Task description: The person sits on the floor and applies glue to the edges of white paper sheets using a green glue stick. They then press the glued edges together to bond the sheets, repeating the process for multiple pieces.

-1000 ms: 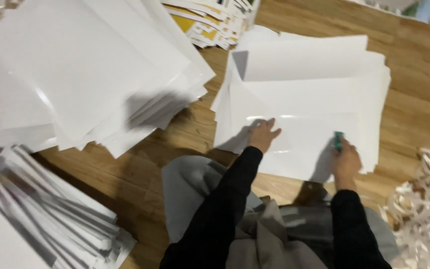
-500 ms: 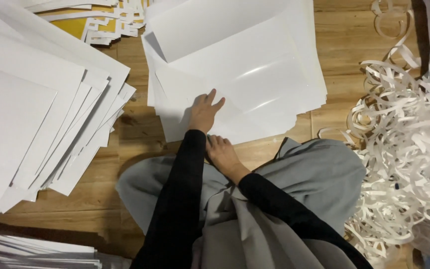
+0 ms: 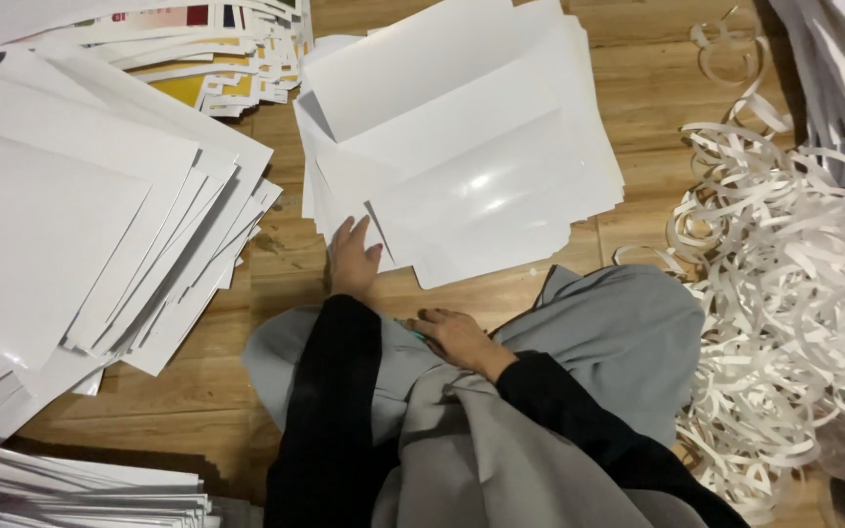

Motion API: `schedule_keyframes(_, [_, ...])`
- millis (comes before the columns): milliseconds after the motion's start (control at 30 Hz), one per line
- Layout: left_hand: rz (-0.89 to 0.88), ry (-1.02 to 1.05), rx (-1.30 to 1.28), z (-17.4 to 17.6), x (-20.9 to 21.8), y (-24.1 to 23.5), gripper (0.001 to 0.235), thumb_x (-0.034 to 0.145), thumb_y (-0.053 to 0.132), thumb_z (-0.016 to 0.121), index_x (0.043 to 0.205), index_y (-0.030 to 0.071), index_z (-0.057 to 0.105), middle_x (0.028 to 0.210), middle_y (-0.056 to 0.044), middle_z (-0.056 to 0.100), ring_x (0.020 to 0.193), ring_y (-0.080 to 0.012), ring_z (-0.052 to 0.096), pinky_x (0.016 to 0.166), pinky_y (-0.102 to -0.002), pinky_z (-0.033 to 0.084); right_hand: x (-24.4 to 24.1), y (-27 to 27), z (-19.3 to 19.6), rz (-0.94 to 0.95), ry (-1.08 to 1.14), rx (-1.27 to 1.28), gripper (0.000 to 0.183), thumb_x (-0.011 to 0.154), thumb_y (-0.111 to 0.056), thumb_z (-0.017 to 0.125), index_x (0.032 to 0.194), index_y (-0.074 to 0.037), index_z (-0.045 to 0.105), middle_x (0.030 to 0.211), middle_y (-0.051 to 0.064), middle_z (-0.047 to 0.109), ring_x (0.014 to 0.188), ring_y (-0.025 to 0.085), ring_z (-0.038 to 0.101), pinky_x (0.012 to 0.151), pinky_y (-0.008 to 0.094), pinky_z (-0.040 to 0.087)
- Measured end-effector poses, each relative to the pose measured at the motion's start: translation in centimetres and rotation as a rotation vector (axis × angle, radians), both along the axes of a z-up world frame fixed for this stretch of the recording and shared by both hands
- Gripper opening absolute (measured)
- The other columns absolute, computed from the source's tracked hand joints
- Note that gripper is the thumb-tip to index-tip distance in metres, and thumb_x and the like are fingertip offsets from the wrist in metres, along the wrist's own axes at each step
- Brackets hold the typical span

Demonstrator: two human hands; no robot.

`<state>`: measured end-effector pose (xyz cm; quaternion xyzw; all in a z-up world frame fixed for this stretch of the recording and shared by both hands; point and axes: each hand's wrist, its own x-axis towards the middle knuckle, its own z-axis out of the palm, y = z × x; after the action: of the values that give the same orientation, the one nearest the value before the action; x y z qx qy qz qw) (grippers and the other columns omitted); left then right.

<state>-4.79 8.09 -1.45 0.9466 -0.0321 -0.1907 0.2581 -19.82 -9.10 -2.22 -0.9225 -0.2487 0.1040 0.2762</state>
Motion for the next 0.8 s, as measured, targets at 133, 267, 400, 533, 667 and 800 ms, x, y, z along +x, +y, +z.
schedule_keyframes(133, [0.171,0.034,-0.169,-0.3,-0.8,0.0,0.052,0.091,0.029,0.045,0.14,0.021,0.029,0.143,-0.007,0.022,0.133,-0.0203,0.02,0.111,-0.034,0.019,0.1,-3.7,5.4,-0.238,0.12,0.24,0.043,0.078,-0.017,0.053,0.119,-0.007,0.048,0.103,0.024,0.057,0.097,0.044,0.054,0.079,0.051,0.046])
schedule_keyframes(267, [0.208,0.002,-0.196,-0.3,-2.4,0.5,0.05,0.089,0.025,0.05,0.135,0.012,0.037,0.125,-0.012,0.041,0.122,-0.0239,0.038,0.103,-0.035,0.034,2.0,-10.4,6.2,-0.586,-0.034,0.13,0.05,0.08,-0.021,0.058,0.127,-0.021,0.044,0.095,0.009,0.061,0.089,0.03,0.06,0.077,0.042,0.048])
schedule_keyframes(400, [0.21,0.043,-0.217,-1.6,-2.1,0.5,0.046,0.088,0.026,0.052,0.132,0.015,0.042,0.114,-0.008,0.053,0.109,-0.0205,0.05,0.09,-0.032,0.045,3.5,-19.7,7.2,-0.848,-0.148,-0.186,0.055,0.081,-0.017,0.057,0.132,-0.024,0.038,0.09,0.006,0.061,0.087,0.027,0.061,0.076,0.041,0.049])
schedule_keyframes(533, [0.219,0.075,-0.351,-0.8,-2.8,-0.2,0.046,0.088,0.021,0.048,0.133,0.013,0.039,0.108,-0.01,0.058,0.078,-0.0155,0.064,0.07,-0.029,0.053,2.3,-26.0,3.9,-0.993,-0.118,-0.327,0.052,0.081,-0.016,0.057,0.13,-0.018,0.04,0.094,0.014,0.059,0.091,0.035,0.059,0.078,0.048,0.047])
schedule_keyframes(667, [0.319,0.173,-0.47,3.0,-4.7,-1.7,0.049,0.087,0.016,0.049,0.134,0.008,0.036,0.116,-0.018,0.053,0.076,-0.0219,0.065,0.059,-0.025,0.057,1.5,-25.8,2.8,-1.076,0.065,-0.42,0.048,0.081,-0.022,0.055,0.125,-0.004,0.044,0.105,0.02,0.058,0.1,0.037,0.057,0.082,0.048,0.047])
schedule_keyframes(800, [0.376,0.236,-0.588,3.9,-4.6,-2.6,0.059,0.088,0.016,0.053,0.138,0.006,0.025,0.134,-0.024,0.034,0.091,-0.0283,0.062,0.071,-0.03,0.056,1.8,-25.5,0.1,-0.864,0.121,-0.433,0.036,0.08,-0.027,0.058,0.116,-0.019,0.058,0.101,0.008,0.064,0.099,0.027,0.06,0.082,0.042,0.049])
